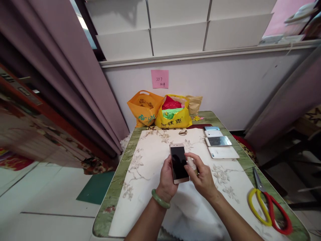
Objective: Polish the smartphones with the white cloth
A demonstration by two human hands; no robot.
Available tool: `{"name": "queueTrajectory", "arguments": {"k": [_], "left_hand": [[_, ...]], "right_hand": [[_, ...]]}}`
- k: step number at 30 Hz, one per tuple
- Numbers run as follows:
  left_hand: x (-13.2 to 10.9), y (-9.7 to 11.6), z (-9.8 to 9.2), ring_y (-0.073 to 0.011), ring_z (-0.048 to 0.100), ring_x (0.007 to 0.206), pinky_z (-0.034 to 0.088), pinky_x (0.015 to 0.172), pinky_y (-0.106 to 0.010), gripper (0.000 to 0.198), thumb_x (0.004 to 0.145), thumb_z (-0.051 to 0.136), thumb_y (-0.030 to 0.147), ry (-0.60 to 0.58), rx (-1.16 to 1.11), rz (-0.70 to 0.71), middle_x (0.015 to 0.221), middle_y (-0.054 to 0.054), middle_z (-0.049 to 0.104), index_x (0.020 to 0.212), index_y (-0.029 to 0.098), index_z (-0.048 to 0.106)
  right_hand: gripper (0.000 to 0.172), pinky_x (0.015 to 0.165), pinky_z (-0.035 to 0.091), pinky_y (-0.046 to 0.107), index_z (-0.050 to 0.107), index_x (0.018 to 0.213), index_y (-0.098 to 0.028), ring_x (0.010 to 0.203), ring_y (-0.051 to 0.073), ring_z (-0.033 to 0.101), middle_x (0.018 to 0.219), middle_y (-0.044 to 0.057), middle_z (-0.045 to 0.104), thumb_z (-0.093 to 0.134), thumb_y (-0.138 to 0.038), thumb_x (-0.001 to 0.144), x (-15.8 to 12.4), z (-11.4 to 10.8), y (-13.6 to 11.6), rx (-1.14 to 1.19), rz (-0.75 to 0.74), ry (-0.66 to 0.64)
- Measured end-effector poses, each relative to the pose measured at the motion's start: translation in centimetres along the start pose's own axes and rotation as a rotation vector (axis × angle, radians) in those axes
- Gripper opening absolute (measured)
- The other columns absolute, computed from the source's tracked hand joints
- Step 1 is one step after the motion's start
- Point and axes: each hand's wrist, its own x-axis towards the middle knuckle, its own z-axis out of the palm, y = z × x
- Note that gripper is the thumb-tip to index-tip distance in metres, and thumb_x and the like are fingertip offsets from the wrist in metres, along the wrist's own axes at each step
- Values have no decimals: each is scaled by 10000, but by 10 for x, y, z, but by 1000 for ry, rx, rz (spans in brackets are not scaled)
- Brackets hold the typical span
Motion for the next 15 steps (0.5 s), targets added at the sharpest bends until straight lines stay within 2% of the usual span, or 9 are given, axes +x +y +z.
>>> {"name": "queueTrajectory", "arguments": {"k": [2,7,11,15], "left_hand": [[1,0,-2,-164,666,733,507,784,-284,272,836,575,353,2,4,-7,828,-34,726,948,137,698],[1,-1,-3,-168,665,761,502,771,-270,253,835,575,337,17,-8,-9,799,-28,717,929,137,698],[0,-2,-1,-145,647,696,499,742,-254,228,831,583,318,32,-13,-1,767,-17,709,892,133,703],[-1,-1,1,-154,653,709,502,745,-260,223,831,590,323,13,-8,-17,766,-21,711,866,133,702]], "right_hand": [[375,629,478,199,501,1263,-236,652,115,614,947,10,675,494,-321,898,0,1,0,-10,-11,-24],[284,528,428,192,552,1153,-225,508,101,539,724,-30,632,487,-341,902,1,2,0,-55,11,-19],[365,519,411,196,506,1251,-237,499,104,510,694,-41,601,486,-351,905,2,3,2,-71,21,-25],[331,498,402,194,536,1193,-225,461,100,487,629,-54,564,493,-385,906,4,3,5,-46,68,16]]}}
